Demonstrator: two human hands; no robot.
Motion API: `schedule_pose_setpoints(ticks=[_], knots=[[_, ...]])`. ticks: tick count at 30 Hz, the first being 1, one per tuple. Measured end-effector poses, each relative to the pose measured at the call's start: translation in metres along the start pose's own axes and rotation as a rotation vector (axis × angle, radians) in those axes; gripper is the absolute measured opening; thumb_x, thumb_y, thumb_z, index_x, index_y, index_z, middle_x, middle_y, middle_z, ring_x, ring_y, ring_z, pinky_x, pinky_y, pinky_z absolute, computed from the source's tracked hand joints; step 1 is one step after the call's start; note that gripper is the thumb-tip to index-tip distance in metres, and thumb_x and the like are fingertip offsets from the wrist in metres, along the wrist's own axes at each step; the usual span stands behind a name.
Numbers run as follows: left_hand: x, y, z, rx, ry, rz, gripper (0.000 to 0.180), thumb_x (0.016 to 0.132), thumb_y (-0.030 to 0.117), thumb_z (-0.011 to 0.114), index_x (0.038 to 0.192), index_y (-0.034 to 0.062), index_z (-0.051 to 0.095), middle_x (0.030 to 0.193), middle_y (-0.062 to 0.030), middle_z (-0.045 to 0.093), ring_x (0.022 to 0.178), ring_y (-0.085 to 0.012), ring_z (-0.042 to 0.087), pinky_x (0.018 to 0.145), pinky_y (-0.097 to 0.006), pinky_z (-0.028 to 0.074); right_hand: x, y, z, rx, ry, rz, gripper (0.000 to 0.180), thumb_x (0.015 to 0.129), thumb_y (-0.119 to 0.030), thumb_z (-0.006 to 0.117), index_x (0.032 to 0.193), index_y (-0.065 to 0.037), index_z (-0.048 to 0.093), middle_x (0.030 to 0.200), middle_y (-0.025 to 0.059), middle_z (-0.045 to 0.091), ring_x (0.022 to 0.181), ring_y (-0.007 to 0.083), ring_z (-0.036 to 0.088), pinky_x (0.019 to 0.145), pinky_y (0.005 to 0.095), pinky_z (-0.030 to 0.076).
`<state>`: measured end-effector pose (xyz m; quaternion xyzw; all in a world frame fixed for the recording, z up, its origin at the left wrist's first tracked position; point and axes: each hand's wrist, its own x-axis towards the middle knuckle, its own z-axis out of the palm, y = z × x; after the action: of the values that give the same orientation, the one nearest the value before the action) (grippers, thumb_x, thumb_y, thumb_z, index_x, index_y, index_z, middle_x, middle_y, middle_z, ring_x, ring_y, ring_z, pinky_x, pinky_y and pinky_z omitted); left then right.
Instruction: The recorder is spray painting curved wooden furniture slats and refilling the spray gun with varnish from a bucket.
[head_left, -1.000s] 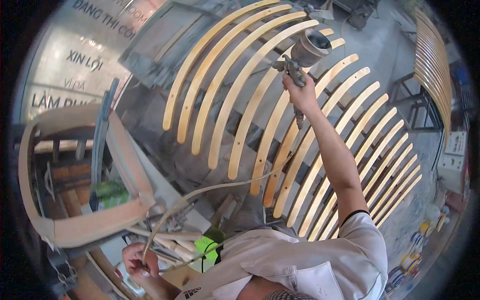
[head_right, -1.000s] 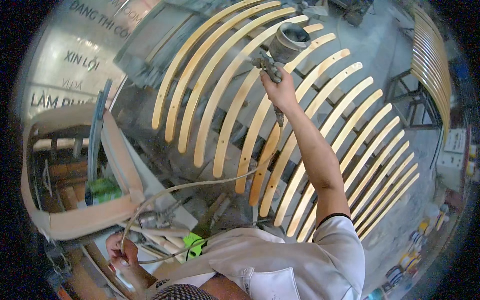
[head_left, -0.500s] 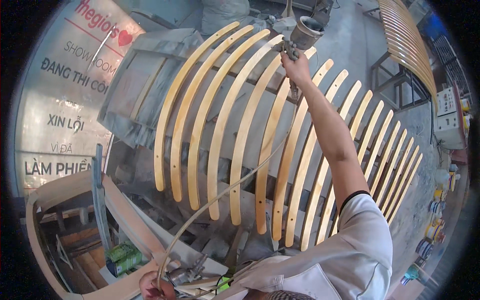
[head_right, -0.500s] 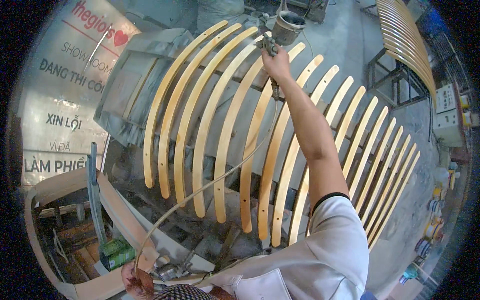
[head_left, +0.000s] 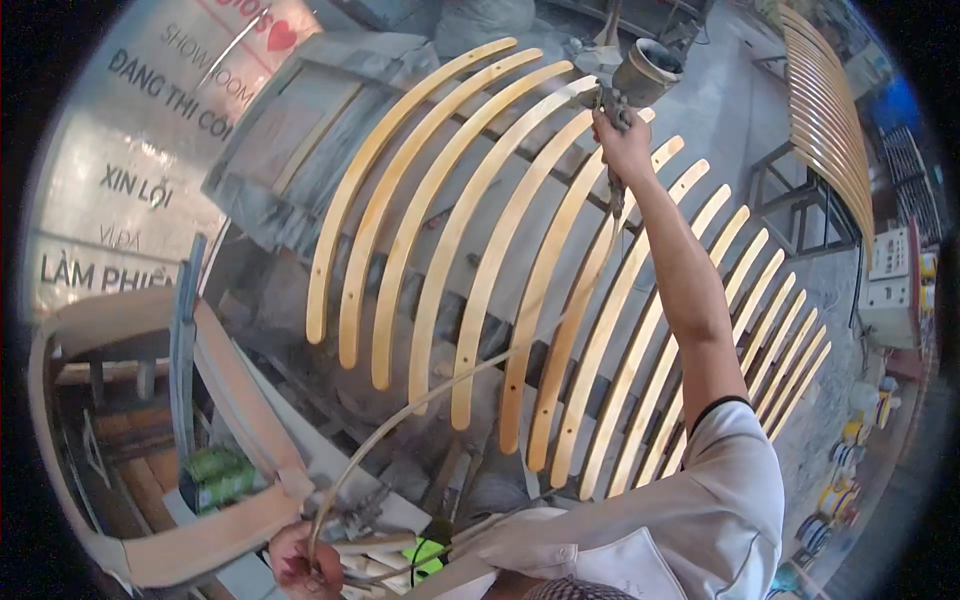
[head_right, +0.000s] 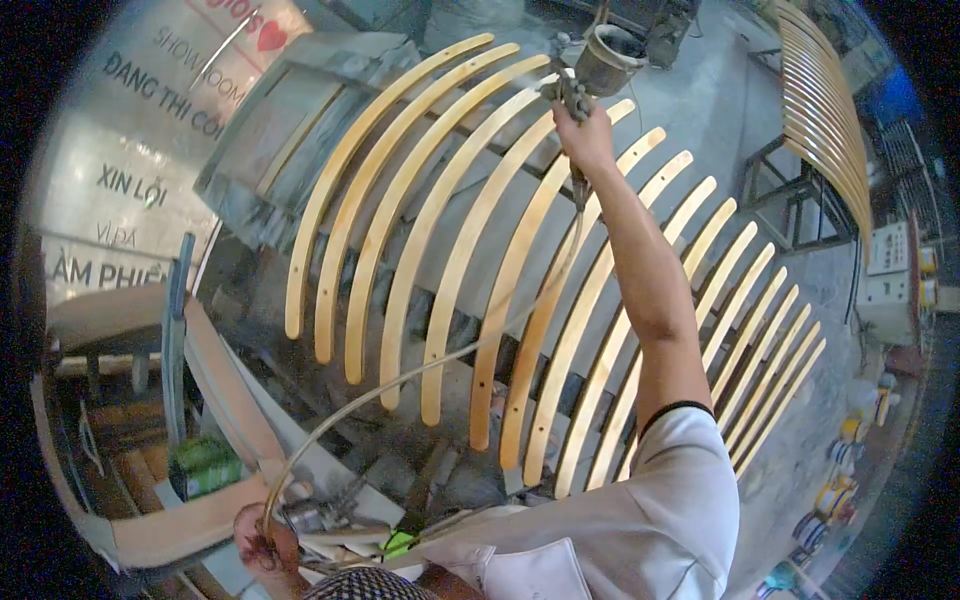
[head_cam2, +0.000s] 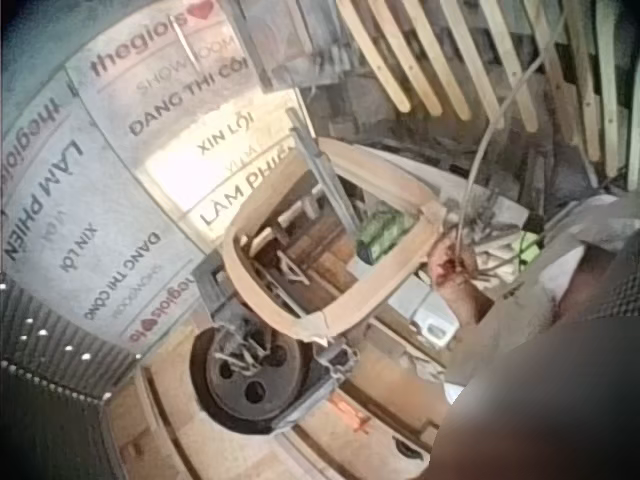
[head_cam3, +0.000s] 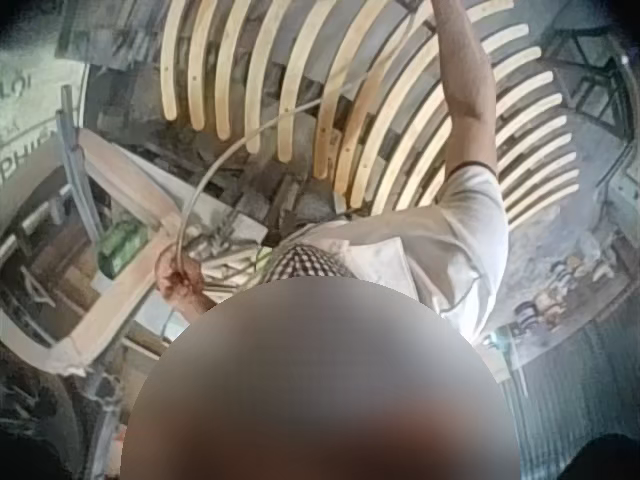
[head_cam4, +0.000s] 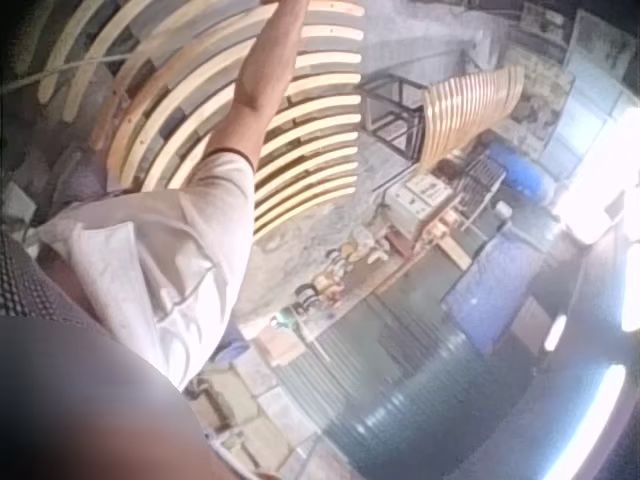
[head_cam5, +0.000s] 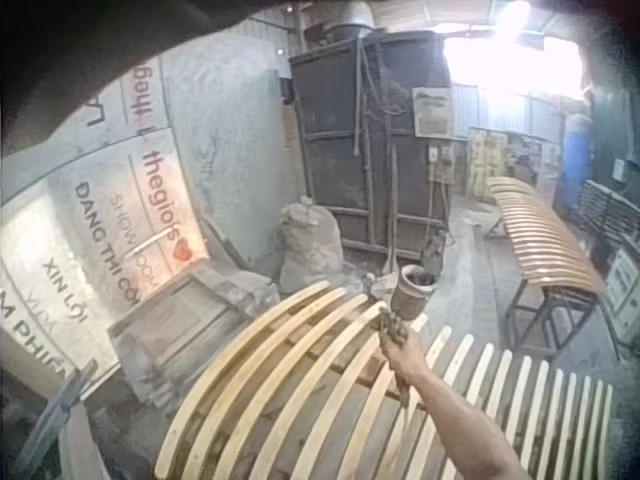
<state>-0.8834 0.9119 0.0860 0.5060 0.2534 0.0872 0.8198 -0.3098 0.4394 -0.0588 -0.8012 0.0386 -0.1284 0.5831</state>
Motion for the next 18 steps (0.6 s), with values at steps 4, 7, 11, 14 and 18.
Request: schedule_pose_setpoints(ticks=[4,7,11,14,18], knots=[[-0.023,-0.013,0.016,0.122,-0.083,0.150,0.077,0.060,0.033,0.087,0.116,-0.0118,0.057,0.081,-0.0109,0.062,0.057,-0.0113,0.055,0.057,-0.021,0.044,-0.091,-0.025,0.004,0.070,-0.220,0.039,0.025,0.090,-0.025,0.065,0.092,-0.001,0.059,0.067,0.0019,0.059,0.050,0.0110,0.052,0.044,0.0288,0.042],[-0.059,-0.011,0.025,-0.070,-0.216,0.111,0.073,0.064,0.026,0.082,0.117,-0.0159,0.053,0.071,-0.0066,0.058,0.050,-0.0106,0.052,0.049,-0.021,0.041,-0.157,-0.054,0.013,0.163,-0.345,-0.004,0.020,0.091,-0.023,0.064,0.090,-0.003,0.060,0.069,0.0005,0.059,0.051,0.0087,0.051,0.043,0.0263,0.040],[-0.103,-0.022,0.018,-0.082,-0.390,0.188,0.079,0.068,0.020,0.078,0.128,-0.0191,0.042,0.053,-0.0091,0.055,0.036,-0.0132,0.048,0.032,-0.025,0.032,-0.237,-0.086,0.006,0.119,-0.503,0.069,0.020,0.094,-0.023,0.063,0.094,-0.003,0.059,0.071,0.0010,0.060,0.049,0.0063,0.048,0.042,0.0236,0.039],[-0.120,-0.024,0.020,-0.117,-0.534,0.185,0.080,0.070,0.017,0.076,0.131,-0.0190,0.039,0.055,-0.0143,0.059,0.036,-0.0132,0.048,0.033,-0.025,0.032,-0.294,-0.075,0.010,0.126,-0.544,-0.108,0.019,0.093,-0.022,0.064,0.092,-0.003,0.061,0.071,0.0001,0.060,0.057,0.0060,0.051,0.049,0.0240,0.041],[-0.172,-0.035,0.014,-0.112,-0.524,0.223,0.080,0.072,0.016,0.075,0.133,-0.0179,0.037,0.056,-0.0173,0.060,0.037,-0.0132,0.049,0.034,-0.025,0.032,-0.369,-0.091,-0.001,0.096,-0.704,0.010,0.018,0.092,-0.020,0.067,0.093,-0.002,0.062,0.072,-0.0014,0.060,0.066,0.0066,0.053,0.058,0.0246,0.043]])
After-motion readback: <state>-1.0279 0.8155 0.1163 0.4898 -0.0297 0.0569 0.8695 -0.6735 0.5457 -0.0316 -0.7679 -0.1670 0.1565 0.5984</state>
